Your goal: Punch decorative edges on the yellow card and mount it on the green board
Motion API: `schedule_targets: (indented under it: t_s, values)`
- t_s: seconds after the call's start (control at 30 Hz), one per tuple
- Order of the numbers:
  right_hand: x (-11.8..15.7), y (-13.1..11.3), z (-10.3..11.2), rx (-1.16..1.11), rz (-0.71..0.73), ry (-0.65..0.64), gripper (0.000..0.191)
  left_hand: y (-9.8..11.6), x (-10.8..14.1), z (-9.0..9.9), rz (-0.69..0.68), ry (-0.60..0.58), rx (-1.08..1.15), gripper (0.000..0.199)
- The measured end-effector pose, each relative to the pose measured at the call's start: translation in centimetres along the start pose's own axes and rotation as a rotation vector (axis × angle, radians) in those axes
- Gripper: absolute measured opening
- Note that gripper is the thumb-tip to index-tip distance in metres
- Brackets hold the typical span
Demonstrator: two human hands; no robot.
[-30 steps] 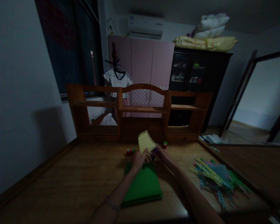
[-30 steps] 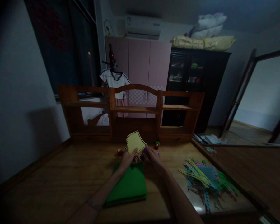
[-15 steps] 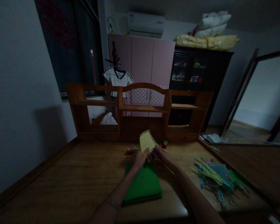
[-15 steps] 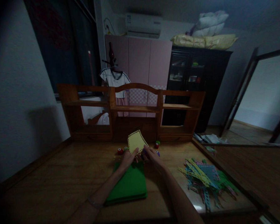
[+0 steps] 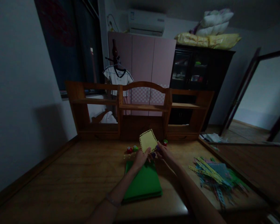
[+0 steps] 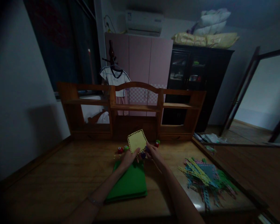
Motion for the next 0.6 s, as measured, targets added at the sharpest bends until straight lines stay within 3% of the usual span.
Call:
schedule_targets:
  t_s: [0.27,0.6]
  values:
    - [0.4,-0.4,-0.1,-0.042,0.03,0.013,0.051,-0.4,0.0,0.2,0.013,0.021,-0.078,0.043]
    - [0.8,-0.9,-0.3,-0.034,0.002,0.013,0.053,0.7,0.5,0.2,-0.016,0.035,-0.118,0.045]
Point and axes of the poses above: each hand's wrist, its own x-axis away from the middle knuckle, its own z-axis out of the back of the hand, y = z × x, the point moved 5 cm from there along -x, towards the middle knuckle, and after that the axes turned 4 degrees about x, right-handed, at the moved point
